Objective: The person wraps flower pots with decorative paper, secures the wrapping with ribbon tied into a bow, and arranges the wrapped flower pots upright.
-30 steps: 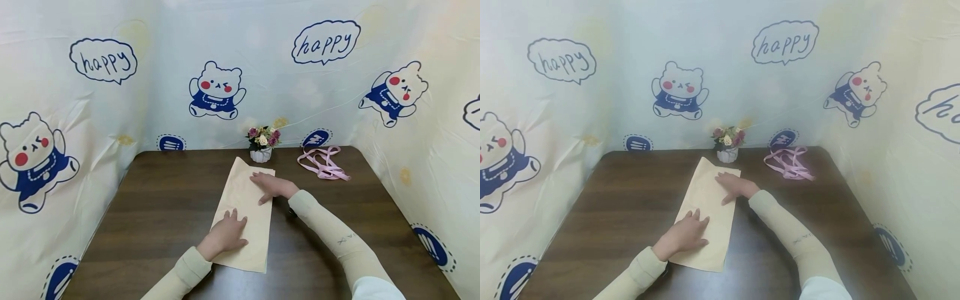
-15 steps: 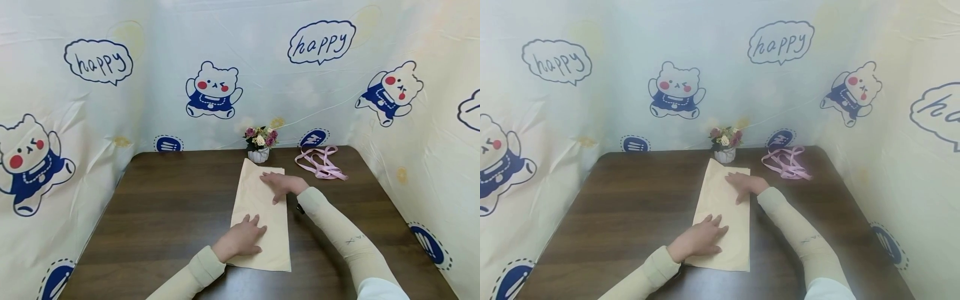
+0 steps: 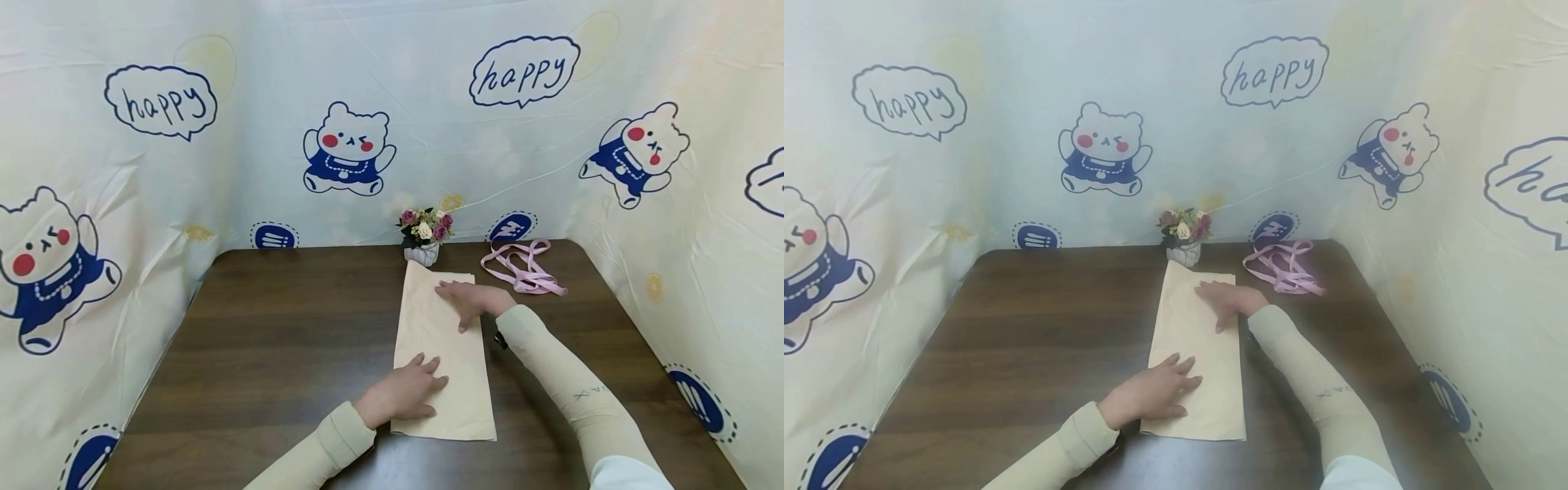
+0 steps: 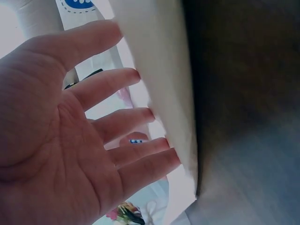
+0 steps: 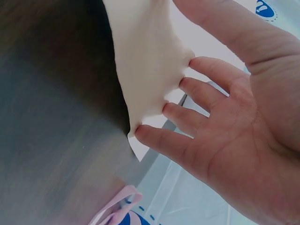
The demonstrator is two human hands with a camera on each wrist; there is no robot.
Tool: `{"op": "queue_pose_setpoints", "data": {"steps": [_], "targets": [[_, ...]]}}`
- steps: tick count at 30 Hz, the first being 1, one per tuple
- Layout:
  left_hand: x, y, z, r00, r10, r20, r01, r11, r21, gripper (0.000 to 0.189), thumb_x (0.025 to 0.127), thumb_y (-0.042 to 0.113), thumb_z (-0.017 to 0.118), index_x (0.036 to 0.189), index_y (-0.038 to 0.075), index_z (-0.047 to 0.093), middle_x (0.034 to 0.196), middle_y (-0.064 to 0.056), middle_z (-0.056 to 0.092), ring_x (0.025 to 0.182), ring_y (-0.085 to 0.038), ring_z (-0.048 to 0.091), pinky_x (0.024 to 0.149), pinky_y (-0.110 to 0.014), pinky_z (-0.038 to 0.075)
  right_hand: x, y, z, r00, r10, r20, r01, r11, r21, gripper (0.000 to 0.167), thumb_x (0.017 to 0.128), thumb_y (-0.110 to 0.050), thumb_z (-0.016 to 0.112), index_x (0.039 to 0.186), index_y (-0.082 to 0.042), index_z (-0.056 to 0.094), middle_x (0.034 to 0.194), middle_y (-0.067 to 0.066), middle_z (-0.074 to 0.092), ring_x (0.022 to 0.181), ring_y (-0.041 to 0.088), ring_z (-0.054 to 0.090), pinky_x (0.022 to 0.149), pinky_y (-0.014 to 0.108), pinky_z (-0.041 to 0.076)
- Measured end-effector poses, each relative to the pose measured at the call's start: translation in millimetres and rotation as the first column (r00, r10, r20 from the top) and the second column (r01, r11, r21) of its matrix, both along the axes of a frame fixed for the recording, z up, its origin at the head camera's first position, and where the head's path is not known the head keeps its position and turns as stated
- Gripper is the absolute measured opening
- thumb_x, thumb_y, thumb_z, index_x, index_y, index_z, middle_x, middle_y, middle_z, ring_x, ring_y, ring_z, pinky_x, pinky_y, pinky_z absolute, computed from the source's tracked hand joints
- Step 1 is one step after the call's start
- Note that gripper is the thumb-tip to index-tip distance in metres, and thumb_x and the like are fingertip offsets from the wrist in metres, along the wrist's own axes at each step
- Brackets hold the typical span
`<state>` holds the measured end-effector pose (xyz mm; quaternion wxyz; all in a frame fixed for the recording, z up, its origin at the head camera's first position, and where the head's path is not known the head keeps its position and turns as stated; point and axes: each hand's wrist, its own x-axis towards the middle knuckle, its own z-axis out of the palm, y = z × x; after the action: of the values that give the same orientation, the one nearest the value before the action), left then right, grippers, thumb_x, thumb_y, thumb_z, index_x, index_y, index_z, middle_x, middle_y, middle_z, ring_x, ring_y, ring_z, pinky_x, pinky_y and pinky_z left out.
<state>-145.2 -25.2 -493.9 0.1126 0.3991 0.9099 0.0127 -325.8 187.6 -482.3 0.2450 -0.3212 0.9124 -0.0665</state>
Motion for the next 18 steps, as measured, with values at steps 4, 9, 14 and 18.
{"op": "queue_pose_setpoints", "data": {"steps": [4, 9, 14, 18], "targets": [[1.7, 3.2, -0.7, 1.000, -0.018, -0.010, 0.018, 1.000, 0.002, 0.059, 0.090, 0.045, 0.075, 0.144, 0.026, 0.060, 0.156, -0.011, 0.046, 0.137, -0.041, 0.050, 0.097, -0.039, 0.056, -1.7, 5.0, -1.6, 1.000, 0.009, 0.003, -0.009, 1.000, 0.006, 0.115, 0.071, -0.020, 0.094, 0.161, -0.003, 0.024, 0.167, 0.021, 0.020, 0.152, 0.043, 0.023, 0.122, 0.055, 0.023], [4.6, 6.4, -0.3, 0.998, -0.049, -0.028, 0.049, 0.999, -0.003, 0.059, 0.091, 0.046, 0.073, 0.145, 0.025, 0.059, 0.156, -0.011, 0.047, 0.137, -0.041, 0.050, 0.100, -0.038, 0.054, -2.4, 7.4, -3.1, 1.000, 0.024, 0.015, -0.024, 1.000, -0.006, 0.115, 0.070, -0.015, 0.093, 0.161, -0.002, 0.024, 0.167, 0.023, 0.018, 0.152, 0.044, 0.021, 0.122, 0.055, 0.022], [5.1, 7.8, -1.3, 0.999, -0.049, -0.024, 0.049, 0.999, 0.001, 0.059, 0.092, 0.045, 0.074, 0.145, 0.024, 0.059, 0.156, -0.013, 0.047, 0.137, -0.041, 0.050, 0.104, -0.038, 0.051, -1.0, 7.9, -2.4, 1.000, 0.026, 0.016, -0.025, 1.000, -0.016, 0.114, 0.070, -0.013, 0.092, 0.160, -0.002, 0.025, 0.167, 0.023, 0.018, 0.152, 0.044, 0.021, 0.122, 0.055, 0.022], [3.4, 8.1, -2.1, 0.999, -0.048, -0.017, 0.048, 0.999, 0.017, 0.059, 0.091, 0.044, 0.074, 0.144, 0.023, 0.059, 0.155, -0.014, 0.047, 0.137, -0.042, 0.050, 0.106, -0.039, 0.050, 1.5, 6.7, 0.6, 1.000, -0.003, 0.018, 0.003, 1.000, -0.024, 0.111, 0.070, -0.011, 0.092, 0.159, -0.001, 0.027, 0.166, 0.023, 0.020, 0.151, 0.044, 0.025, 0.122, 0.055, 0.024]]}}
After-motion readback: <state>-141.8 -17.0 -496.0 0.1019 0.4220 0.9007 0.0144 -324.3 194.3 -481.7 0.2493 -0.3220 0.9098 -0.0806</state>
